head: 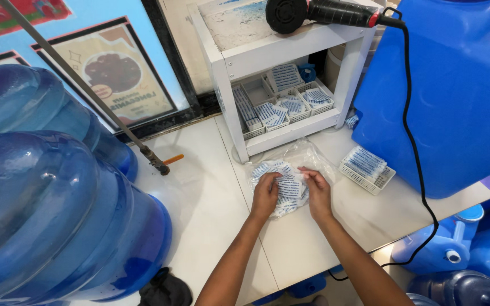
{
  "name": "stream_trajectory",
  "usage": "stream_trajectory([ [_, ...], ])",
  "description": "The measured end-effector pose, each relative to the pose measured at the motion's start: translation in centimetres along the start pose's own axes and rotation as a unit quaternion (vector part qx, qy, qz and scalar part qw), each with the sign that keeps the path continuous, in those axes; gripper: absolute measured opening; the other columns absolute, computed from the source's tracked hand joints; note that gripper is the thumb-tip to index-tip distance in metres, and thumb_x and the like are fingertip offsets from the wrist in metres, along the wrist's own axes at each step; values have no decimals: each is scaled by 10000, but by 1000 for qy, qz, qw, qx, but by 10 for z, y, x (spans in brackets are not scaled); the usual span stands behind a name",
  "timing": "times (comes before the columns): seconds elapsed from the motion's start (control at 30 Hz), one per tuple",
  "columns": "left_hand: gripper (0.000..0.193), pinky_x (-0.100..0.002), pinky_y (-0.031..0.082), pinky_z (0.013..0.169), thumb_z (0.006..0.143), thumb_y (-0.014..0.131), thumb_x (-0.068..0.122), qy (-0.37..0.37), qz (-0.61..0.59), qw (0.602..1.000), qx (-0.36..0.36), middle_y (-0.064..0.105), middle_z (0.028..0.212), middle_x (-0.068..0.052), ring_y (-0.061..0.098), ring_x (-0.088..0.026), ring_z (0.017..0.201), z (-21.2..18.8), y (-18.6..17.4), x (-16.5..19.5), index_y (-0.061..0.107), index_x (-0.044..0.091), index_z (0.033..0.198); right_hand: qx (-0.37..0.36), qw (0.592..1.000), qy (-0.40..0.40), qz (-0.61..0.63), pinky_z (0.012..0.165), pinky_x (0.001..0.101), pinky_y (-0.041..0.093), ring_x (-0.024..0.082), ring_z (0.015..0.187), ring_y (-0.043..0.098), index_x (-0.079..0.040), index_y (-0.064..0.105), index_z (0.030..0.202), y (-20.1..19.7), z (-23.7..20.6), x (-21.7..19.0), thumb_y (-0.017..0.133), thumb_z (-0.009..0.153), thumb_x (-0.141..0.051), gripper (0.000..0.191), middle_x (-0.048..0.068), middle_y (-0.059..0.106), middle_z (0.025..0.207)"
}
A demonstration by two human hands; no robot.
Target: The person repeatedly picks up small white packets from a pile on a white countertop, separates them, and places them into a white plastic basket. The person continues this process throughout the clip.
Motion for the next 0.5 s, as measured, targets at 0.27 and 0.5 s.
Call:
stream_trajectory([
  [0.27,416,-382,486,949,930,511,-103,26,25,998,44,587,1131,-162,593,-330,1048,-3,4,6,618,61,1297,-85,886,-141,-434,1061,394,459,327,1286,509,-85,464,1483,25,-23,-21,647,821,11,693,193,463,1360],
  [0.5,546,-426,468,961,897,510,-140,99,0,995,35,541,1166,-171,561,-347,1099,-7,11,19,523,65,1403,-22,872,-189,-450,1120,443,413,398,1374,476,-28,413,1435,25,-26,-27,644,840,-21,639,195,493,1444],
])
Point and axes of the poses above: each hand's wrist, its own z-axis towards the middle knuckle, its own y-axis out of the palm, x = y × z, the point moved 8 cm from there along z, towards the middle knuckle
